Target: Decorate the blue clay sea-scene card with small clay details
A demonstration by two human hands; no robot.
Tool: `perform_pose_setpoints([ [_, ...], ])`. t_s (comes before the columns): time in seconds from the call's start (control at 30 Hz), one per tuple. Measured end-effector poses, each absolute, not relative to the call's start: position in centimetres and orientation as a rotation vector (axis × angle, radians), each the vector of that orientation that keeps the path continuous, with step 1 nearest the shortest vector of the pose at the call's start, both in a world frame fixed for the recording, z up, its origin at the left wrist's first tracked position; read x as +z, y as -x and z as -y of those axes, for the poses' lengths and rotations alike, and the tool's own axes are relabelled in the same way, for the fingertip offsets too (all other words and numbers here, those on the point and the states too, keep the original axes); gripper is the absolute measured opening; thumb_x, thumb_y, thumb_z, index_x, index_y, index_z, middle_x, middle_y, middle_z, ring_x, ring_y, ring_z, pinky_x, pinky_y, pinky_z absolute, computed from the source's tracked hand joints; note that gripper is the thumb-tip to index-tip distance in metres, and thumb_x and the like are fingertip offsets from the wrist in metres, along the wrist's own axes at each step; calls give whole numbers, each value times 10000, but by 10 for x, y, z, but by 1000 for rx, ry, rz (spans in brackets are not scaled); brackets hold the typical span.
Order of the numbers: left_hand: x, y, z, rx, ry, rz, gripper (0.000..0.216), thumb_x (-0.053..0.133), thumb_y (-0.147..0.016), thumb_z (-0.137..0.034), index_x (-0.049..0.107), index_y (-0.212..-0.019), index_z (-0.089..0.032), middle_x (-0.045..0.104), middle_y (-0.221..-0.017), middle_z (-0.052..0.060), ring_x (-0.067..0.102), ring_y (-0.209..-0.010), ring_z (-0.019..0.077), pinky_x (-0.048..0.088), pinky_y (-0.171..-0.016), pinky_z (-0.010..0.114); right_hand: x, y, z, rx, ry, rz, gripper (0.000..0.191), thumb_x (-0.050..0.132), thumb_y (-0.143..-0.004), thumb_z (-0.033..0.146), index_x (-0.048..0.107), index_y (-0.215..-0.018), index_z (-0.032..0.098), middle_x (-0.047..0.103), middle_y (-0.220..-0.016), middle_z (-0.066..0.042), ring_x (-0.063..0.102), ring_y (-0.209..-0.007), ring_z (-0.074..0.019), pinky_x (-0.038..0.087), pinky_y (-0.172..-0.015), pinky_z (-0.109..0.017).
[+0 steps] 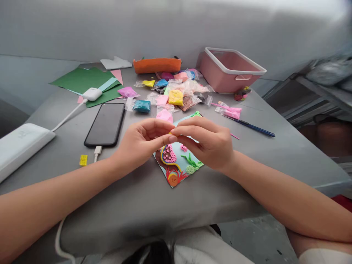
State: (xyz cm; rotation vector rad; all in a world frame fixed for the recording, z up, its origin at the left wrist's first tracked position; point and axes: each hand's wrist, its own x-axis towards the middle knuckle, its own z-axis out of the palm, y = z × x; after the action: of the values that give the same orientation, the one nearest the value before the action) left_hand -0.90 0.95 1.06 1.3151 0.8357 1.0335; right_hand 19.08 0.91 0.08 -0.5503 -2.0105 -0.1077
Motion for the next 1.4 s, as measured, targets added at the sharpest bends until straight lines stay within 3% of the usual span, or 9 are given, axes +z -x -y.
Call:
perform_pose_setpoints([
  [0.13, 3, 7, -13, 1111, -1378, -864, 344, 965, -671, -397, 819, -898, -182, 825, -880, 49, 768, -790, 185, 628, -681, 256, 5, -194, -12, -245, 608, 2061, 112, 650, -958, 76, 704, -913, 164, 776, -872, -46, 733, -790, -116, 607, -736, -206],
  [0.33, -1, 6, -22, 1291, -1343, -849, 307, 960, -686, -386, 783, -845, -193, 807, -840, 23, 764, -763, 158, 640, -676, 236, 13, -207, -19, -83, 748, 1980, 157, 680, -938, 113, 745, -881, 244, 784, -835, 14, 708, -729, -119, 586, -683, -246],
  [0.43, -5, 7, -25, 1320, -1242, -812, 382, 955, -715, -371, 762, -1017, -237, 817, -869, 1, 785, -826, 151, 655, -723, 219, 11, -210, -21, 28, 831, 1829, 97, 729, -922, 180, 766, -965, 259, 774, -842, 11, 697, -715, -125, 600, -671, -266],
  [0.57, -10, 8, -22, 1320, -1307, -746, 471, 862, -830, -452, 710, -1223, -241, 835, -1002, 41, 804, -1010, 218, 684, -885, 312, 2, -206, -20, 201, 877, 1750, 228, 813, -858, 240, 733, -1072, 239, 744, -914, -4, 686, -753, -116, 632, -685, -250],
  [0.73, -11, 7, -13, 1171, -1510, -616, 488, 846, -853, -290, 672, -1304, -228, 797, -1230, 83, 755, -1188, 288, 678, -969, 373, -9, -197, -18, 173, 739, 1888, 194, 802, -870, 226, 723, -1044, 190, 742, -953, -37, 680, -738, -108, 636, -648, -222],
  [0.9, -8, 8, -16, 1169, -1529, -656, 402, 835, -815, -145, 678, -1184, -175, 842, -932, 26, 818, -946, 187, 685, -852, 263, -12, -195, -17, -43, 627, 1976, 102, 725, -915, 122, 724, -989, 192, 761, -867, -28, 727, -761, -122, 604, -695, -220],
  [1.1, -7, 5, -17, 1205, -1640, -669, 330, 824, -803, -137, 650, -1078, -190, 767, -712, -40, 760, -712, 115, 627, -677, 194, -6, -194, -14, -110, 629, 2047, 91, 646, -951, 111, 685, -900, 176, 736, -771, -8, 675, -669, -91, 538, -631, -185],
  [1.3, -10, 4, -13, 1219, -1626, -680, 370, 789, -856, -164, 614, -1180, -202, 772, -798, -29, 757, -747, 110, 606, -634, 174, 5, -197, -17, -12, 800, 1950, 149, 675, -959, 191, 697, -812, 178, 764, -770, 0, 668, -672, -94, 531, -628, -210],
  [1.4, -11, 4, -12, 1241, -1613, -635, 320, 742, -924, -207, 605, -1212, -205, 802, -892, 2, 787, -848, 136, 635, -706, 200, 9, -203, -21, 170, 945, 1811, 141, 712, -953, 257, 748, -829, 203, 762, -766, 9, 658, -650, -98, 528, -584, -227],
])
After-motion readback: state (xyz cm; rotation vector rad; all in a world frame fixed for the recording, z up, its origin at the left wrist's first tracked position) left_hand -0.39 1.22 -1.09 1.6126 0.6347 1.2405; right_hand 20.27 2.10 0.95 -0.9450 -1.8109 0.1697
